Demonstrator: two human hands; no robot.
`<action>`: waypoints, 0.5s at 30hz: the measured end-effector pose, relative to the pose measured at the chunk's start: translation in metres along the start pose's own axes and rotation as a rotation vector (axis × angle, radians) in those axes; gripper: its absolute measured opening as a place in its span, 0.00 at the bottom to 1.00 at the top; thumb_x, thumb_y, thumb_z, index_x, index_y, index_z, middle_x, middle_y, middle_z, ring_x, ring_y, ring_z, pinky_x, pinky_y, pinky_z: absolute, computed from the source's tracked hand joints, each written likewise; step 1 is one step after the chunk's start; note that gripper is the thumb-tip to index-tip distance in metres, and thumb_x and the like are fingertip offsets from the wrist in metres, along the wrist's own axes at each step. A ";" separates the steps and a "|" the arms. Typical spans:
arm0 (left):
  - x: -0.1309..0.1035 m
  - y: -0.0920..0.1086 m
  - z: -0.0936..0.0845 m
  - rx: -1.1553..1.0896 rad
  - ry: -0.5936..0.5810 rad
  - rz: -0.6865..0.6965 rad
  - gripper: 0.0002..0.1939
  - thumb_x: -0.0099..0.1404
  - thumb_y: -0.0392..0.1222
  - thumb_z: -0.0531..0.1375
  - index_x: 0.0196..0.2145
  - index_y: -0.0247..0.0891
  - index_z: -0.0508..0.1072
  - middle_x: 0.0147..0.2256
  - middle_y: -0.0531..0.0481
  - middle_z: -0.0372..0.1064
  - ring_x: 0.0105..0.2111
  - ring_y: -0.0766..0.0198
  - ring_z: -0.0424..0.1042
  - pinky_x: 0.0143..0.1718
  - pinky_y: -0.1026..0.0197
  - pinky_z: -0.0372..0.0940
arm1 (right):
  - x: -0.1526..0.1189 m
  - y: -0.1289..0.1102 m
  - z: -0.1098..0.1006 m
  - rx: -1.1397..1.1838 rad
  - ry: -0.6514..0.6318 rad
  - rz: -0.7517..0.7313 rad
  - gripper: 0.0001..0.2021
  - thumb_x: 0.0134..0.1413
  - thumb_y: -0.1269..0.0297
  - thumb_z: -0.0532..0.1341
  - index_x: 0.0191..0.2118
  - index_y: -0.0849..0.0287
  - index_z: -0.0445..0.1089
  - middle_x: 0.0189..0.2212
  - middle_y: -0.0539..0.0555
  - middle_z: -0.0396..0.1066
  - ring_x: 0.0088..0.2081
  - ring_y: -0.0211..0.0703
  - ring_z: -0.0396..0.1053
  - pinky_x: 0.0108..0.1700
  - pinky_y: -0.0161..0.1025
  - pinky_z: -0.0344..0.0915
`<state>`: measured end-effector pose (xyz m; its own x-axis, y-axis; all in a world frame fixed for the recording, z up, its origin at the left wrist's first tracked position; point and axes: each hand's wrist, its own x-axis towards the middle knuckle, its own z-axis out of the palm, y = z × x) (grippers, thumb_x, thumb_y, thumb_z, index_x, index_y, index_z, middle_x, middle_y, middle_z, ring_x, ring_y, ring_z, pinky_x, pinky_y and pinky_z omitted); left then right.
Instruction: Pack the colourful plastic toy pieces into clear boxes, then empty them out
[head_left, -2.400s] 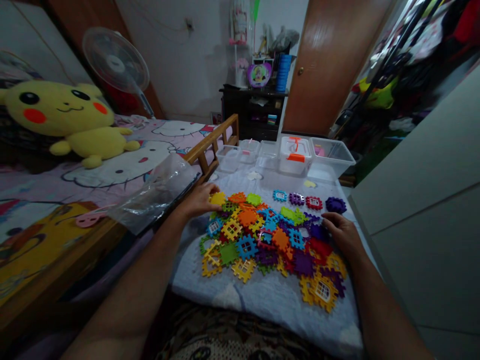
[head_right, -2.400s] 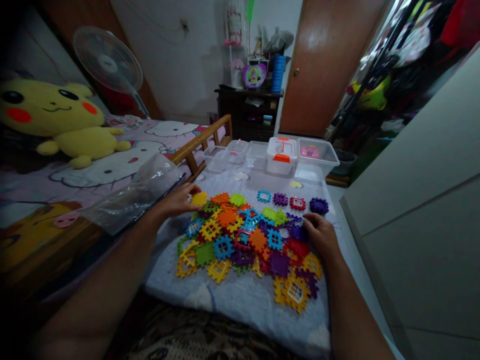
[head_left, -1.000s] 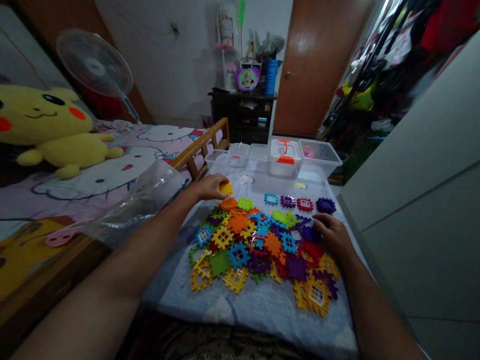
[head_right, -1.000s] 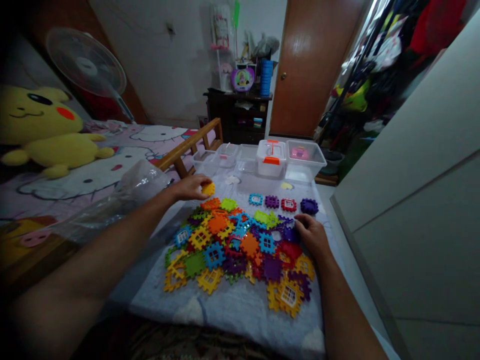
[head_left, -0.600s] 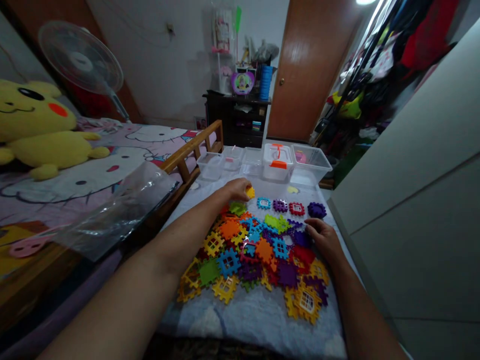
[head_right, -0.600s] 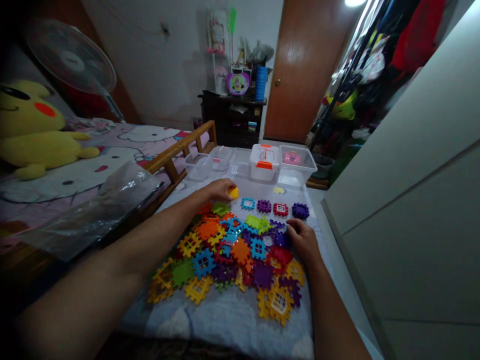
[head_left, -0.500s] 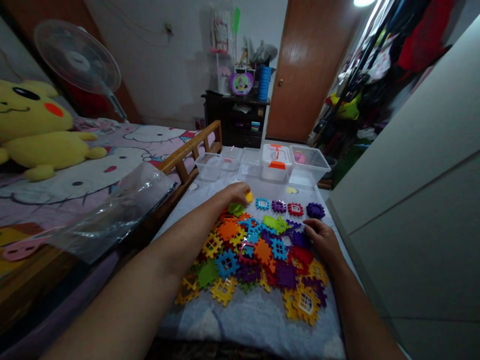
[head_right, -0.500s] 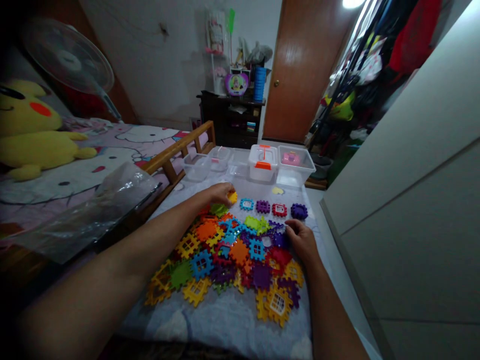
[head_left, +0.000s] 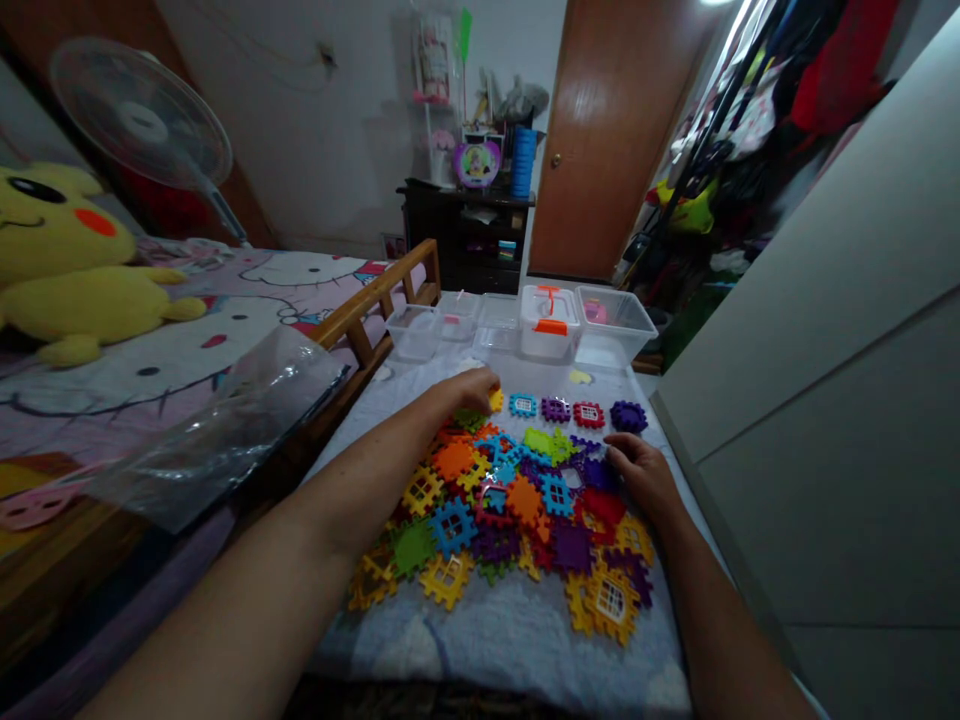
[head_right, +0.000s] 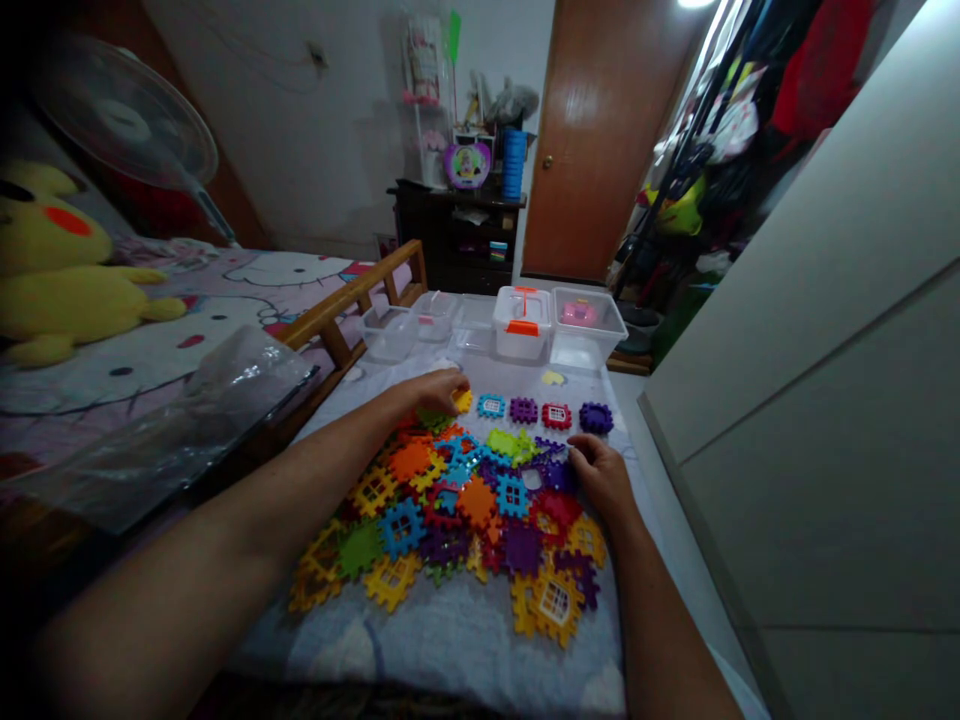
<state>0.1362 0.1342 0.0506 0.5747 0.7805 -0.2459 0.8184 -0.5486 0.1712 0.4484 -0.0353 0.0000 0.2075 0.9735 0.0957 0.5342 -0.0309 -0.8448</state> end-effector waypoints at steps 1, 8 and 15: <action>0.000 0.000 0.000 -0.005 0.000 -0.002 0.23 0.48 0.40 0.67 0.45 0.36 0.78 0.45 0.43 0.76 0.42 0.54 0.74 0.42 0.60 0.67 | 0.000 0.000 0.000 0.000 -0.001 0.001 0.18 0.49 0.50 0.61 0.39 0.58 0.76 0.34 0.56 0.78 0.36 0.49 0.73 0.40 0.44 0.68; -0.016 -0.006 -0.006 -0.057 0.092 -0.062 0.37 0.51 0.46 0.68 0.58 0.35 0.67 0.58 0.40 0.66 0.56 0.53 0.68 0.54 0.62 0.63 | 0.001 0.002 0.000 0.011 0.006 0.000 0.18 0.48 0.50 0.62 0.40 0.58 0.76 0.33 0.56 0.78 0.34 0.49 0.73 0.39 0.44 0.68; -0.061 -0.007 -0.002 -0.032 0.027 -0.196 0.26 0.55 0.51 0.65 0.49 0.36 0.72 0.48 0.41 0.75 0.44 0.52 0.74 0.41 0.59 0.66 | 0.001 0.000 0.001 -0.013 0.007 -0.027 0.18 0.49 0.49 0.61 0.38 0.57 0.76 0.32 0.55 0.78 0.33 0.48 0.73 0.37 0.43 0.67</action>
<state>0.0957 0.0906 0.0662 0.4041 0.8794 -0.2517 0.9138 -0.3763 0.1527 0.4479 -0.0344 -0.0003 0.1991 0.9723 0.1220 0.5506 -0.0080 -0.8347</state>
